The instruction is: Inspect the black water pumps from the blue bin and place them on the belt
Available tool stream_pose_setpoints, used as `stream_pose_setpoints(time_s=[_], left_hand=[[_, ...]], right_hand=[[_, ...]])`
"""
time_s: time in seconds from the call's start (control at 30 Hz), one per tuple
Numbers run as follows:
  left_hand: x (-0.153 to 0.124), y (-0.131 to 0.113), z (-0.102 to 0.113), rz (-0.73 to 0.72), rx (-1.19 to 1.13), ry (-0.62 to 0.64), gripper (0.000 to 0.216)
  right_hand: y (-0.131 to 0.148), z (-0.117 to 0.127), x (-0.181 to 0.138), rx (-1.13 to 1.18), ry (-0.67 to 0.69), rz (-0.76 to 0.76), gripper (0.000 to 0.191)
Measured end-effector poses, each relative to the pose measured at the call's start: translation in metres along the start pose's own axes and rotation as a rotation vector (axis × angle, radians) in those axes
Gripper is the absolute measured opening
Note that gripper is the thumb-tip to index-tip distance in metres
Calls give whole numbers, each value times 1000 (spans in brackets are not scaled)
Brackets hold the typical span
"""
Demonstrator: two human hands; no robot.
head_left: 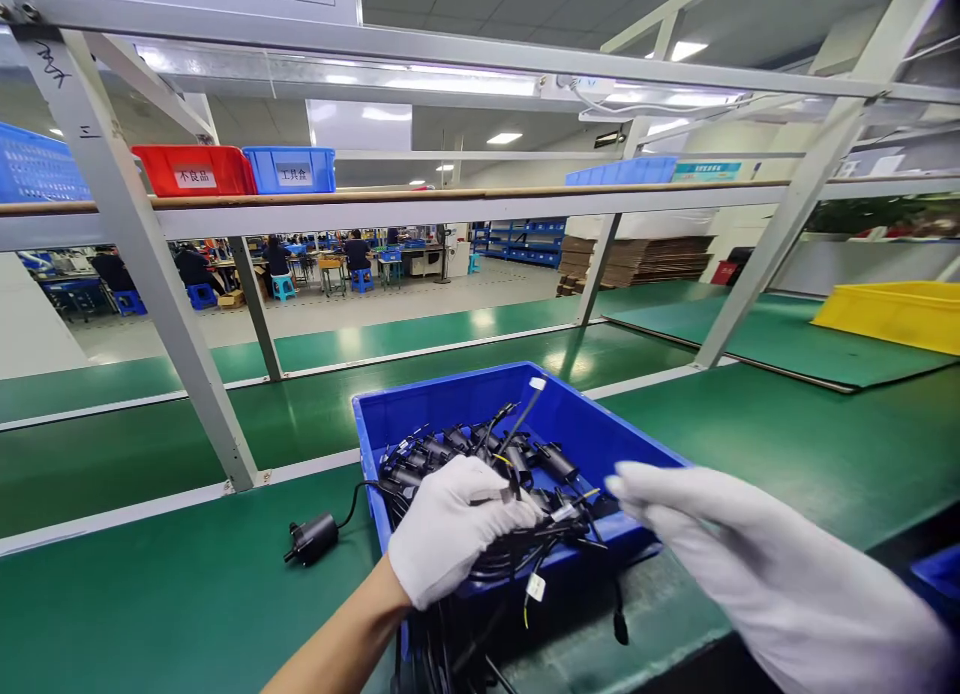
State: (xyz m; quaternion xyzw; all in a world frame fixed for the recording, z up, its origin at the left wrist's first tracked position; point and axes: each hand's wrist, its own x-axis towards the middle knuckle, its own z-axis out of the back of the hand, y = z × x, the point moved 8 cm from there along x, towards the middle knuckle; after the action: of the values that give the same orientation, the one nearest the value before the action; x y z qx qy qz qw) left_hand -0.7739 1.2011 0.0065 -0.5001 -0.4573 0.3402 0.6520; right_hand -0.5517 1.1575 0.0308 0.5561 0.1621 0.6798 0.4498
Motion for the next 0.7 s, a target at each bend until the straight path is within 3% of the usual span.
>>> stream_pose_setpoints(time_s=[0.07,0.13,0.3,0.7], left_hand=[[-3,9,0,98,-173,30,22],[-5,12,-1,123,-249,73,22],[-8,9,-5,117,-295,178,19],[-8,12,-10,198,-291,179,20]], right_hand=[[32,-32,25,-17,170,79,31],[43,-58,43,-18,331,97,36],[28,-89,48,131,568,84,50],[10,-87,23,305,401,-7,37]])
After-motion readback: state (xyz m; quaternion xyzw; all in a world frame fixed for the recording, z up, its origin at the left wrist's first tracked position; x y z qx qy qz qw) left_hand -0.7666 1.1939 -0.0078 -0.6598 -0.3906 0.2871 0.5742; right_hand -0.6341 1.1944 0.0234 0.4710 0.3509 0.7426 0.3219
